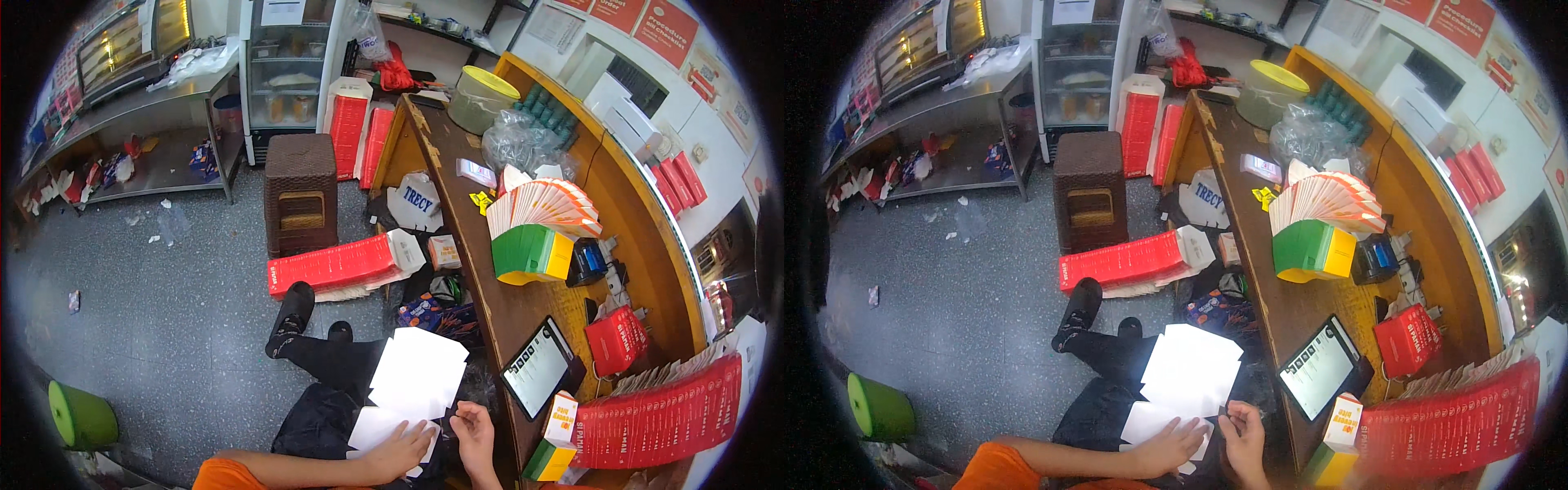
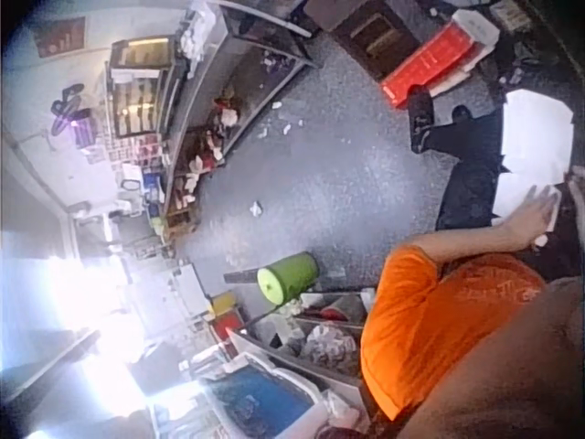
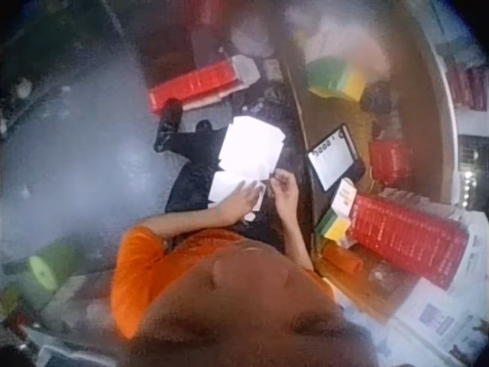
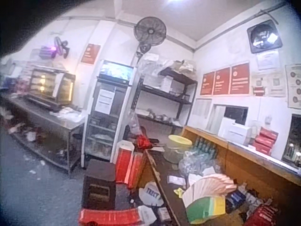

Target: The person sits on the floor and assembles flat white cardboard boxes by folding the flaps and applying adhesive strips to seal the edges. The person handles the boxes one at a time, folding them into a rectangular shape and securing them with stickers.

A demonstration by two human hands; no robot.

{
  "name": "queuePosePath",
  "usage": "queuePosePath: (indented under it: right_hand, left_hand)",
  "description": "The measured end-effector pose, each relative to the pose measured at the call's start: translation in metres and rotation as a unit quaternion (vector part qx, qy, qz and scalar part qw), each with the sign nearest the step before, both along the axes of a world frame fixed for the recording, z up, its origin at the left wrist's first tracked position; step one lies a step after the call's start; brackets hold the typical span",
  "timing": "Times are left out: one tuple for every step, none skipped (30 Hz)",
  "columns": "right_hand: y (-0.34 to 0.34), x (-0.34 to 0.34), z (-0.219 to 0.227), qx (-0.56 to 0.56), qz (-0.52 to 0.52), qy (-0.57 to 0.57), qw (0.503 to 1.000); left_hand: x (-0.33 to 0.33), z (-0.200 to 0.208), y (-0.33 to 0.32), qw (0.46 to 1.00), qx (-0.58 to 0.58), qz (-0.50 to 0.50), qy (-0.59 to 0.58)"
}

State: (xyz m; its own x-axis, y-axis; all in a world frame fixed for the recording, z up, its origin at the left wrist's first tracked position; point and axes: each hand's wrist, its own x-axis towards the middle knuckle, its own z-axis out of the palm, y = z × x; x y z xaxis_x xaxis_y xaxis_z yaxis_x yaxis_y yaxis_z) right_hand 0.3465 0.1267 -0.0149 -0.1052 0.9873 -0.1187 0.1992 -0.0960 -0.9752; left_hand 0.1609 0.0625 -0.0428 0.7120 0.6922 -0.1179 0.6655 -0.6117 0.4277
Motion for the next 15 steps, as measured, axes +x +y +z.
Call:
queuePosePath:
  right_hand:
    - [-0.001, 0.001, 0.001, -0.002, -0.001, -0.004, 1.000]
    - [-0.001, 0.003, 0.000, -0.004, -0.002, -0.006, 1.000]
    - [-0.002, 0.006, -0.002, -0.006, -0.003, -0.007, 1.000]
    - [-0.002, 0.009, -0.003, -0.007, -0.003, -0.008, 1.000]
    - [-0.002, 0.013, -0.005, -0.015, 0.001, -0.027, 1.000]
    - [-0.002, 0.017, -0.008, -0.024, 0.005, -0.047, 0.999]
    - [-0.004, 0.020, -0.010, -0.033, 0.009, -0.066, 0.997]
    - [-0.008, 0.022, -0.012, -0.055, 0.008, -0.073, 0.996]
    - [-0.011, 0.025, -0.014, -0.077, 0.007, -0.081, 0.994]
    - [-0.014, 0.027, -0.015, -0.099, 0.006, -0.089, 0.991]
    - [-0.016, 0.028, -0.016, -0.109, 0.008, -0.103, 0.989]
    - [-0.019, 0.031, -0.017, -0.121, 0.009, -0.117, 0.986]
    - [-0.022, 0.033, -0.018, -0.134, 0.009, -0.132, 0.982]
    - [-0.023, 0.035, -0.017, -0.132, 0.014, -0.138, 0.982]
    - [-0.023, 0.034, -0.016, -0.130, 0.023, -0.143, 0.981]
  left_hand:
    - [-0.001, 0.000, 0.000, 1.000, -0.005, -0.003, -0.004]
    - [-0.002, -0.001, 0.000, 1.000, -0.009, -0.005, -0.008]
    - [-0.003, -0.003, -0.001, 1.000, -0.004, -0.005, -0.015]
    - [-0.003, -0.007, -0.004, 1.000, 0.001, -0.005, -0.021]
    - [-0.004, -0.010, -0.005, 1.000, 0.007, -0.005, -0.028]
    - [-0.005, -0.010, -0.005, 0.999, 0.007, -0.009, -0.032]
    - [-0.006, -0.010, -0.005, 0.999, 0.007, -0.013, -0.036]
    - [-0.007, -0.010, -0.005, 0.999, 0.007, -0.016, -0.039]
    - [-0.006, -0.013, -0.006, 0.999, 0.021, -0.014, -0.035]
    - [-0.004, -0.017, -0.007, 0.999, 0.034, -0.012, -0.030]
    - [-0.003, -0.019, -0.008, 0.998, 0.048, -0.010, -0.025]
    - [-0.003, -0.014, -0.005, 0.999, 0.030, -0.017, -0.017]
    - [-0.004, -0.006, 0.000, 1.000, 0.011, -0.024, -0.010]
    - [-0.004, -0.001, 0.002, 0.999, -0.007, -0.033, -0.002]
    - [-0.002, -0.005, 0.002, 0.999, -0.003, -0.035, 0.009]
